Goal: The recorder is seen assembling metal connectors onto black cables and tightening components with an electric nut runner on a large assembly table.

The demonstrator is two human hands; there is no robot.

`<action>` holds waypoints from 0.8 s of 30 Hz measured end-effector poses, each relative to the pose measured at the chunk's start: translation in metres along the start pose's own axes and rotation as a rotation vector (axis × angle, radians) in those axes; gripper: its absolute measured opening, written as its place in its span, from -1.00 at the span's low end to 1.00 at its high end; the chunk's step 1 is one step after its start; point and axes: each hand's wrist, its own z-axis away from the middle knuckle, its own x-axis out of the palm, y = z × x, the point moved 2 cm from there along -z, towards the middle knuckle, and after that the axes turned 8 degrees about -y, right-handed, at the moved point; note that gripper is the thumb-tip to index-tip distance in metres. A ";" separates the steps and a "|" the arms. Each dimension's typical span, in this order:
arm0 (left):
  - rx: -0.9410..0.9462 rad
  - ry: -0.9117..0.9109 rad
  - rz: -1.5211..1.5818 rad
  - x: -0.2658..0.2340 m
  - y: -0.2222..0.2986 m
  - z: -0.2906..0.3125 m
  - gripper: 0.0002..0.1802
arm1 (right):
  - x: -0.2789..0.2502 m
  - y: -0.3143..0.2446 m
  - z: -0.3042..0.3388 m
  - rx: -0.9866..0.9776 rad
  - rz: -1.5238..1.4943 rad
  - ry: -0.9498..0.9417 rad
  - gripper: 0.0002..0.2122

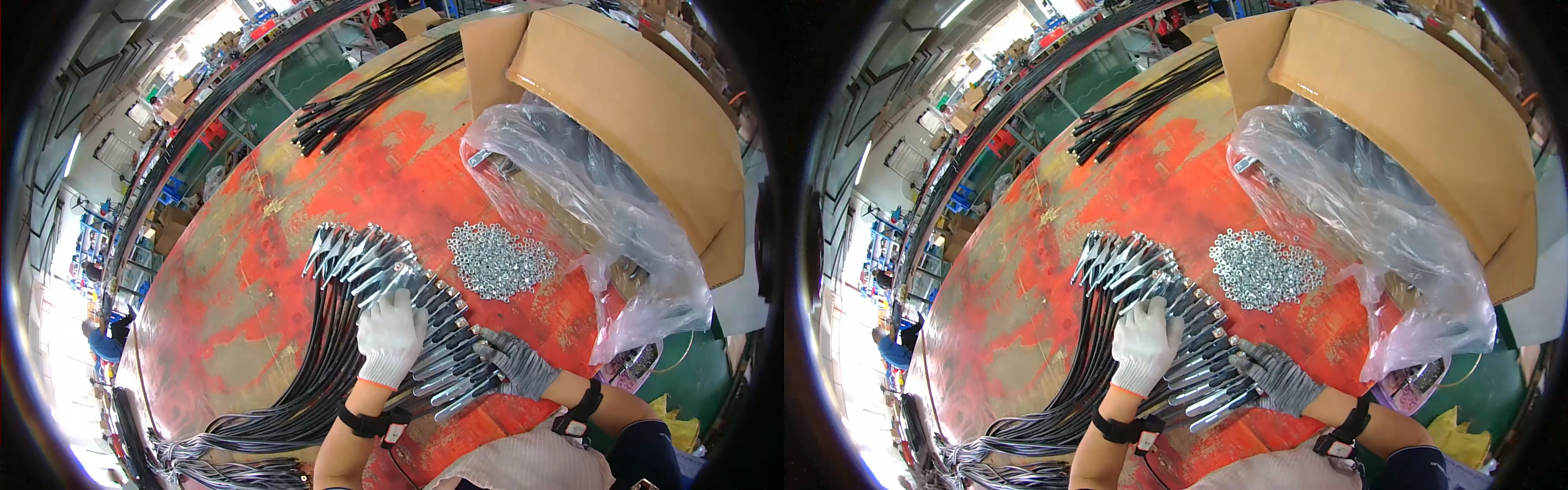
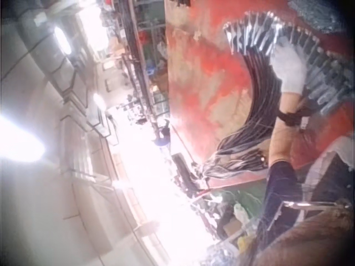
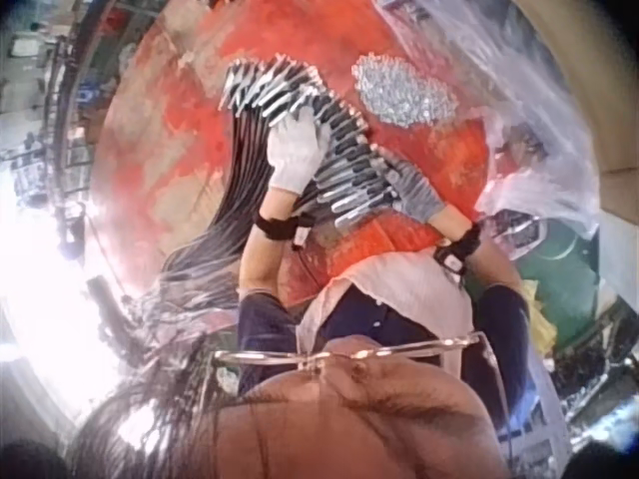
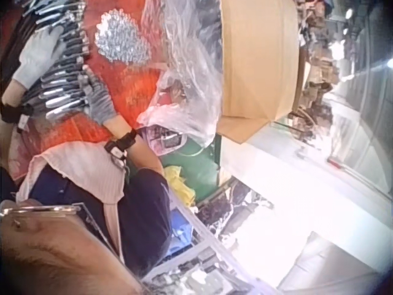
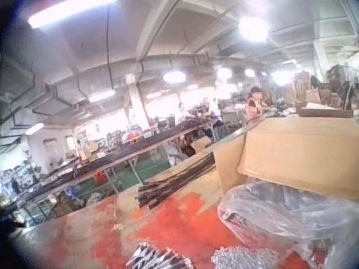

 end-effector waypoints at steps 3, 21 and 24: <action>-0.002 -0.090 0.179 0.003 0.001 0.002 -0.57 | 0.005 0.004 0.007 -0.057 -0.087 0.108 -0.12; 0.338 -0.465 0.326 0.012 0.022 0.039 -0.57 | 0.006 -0.027 0.095 -0.067 0.022 -0.371 -0.26; 0.303 -0.460 0.345 0.013 0.018 0.042 -0.59 | -0.031 -0.023 0.081 -0.085 0.003 -0.588 -0.19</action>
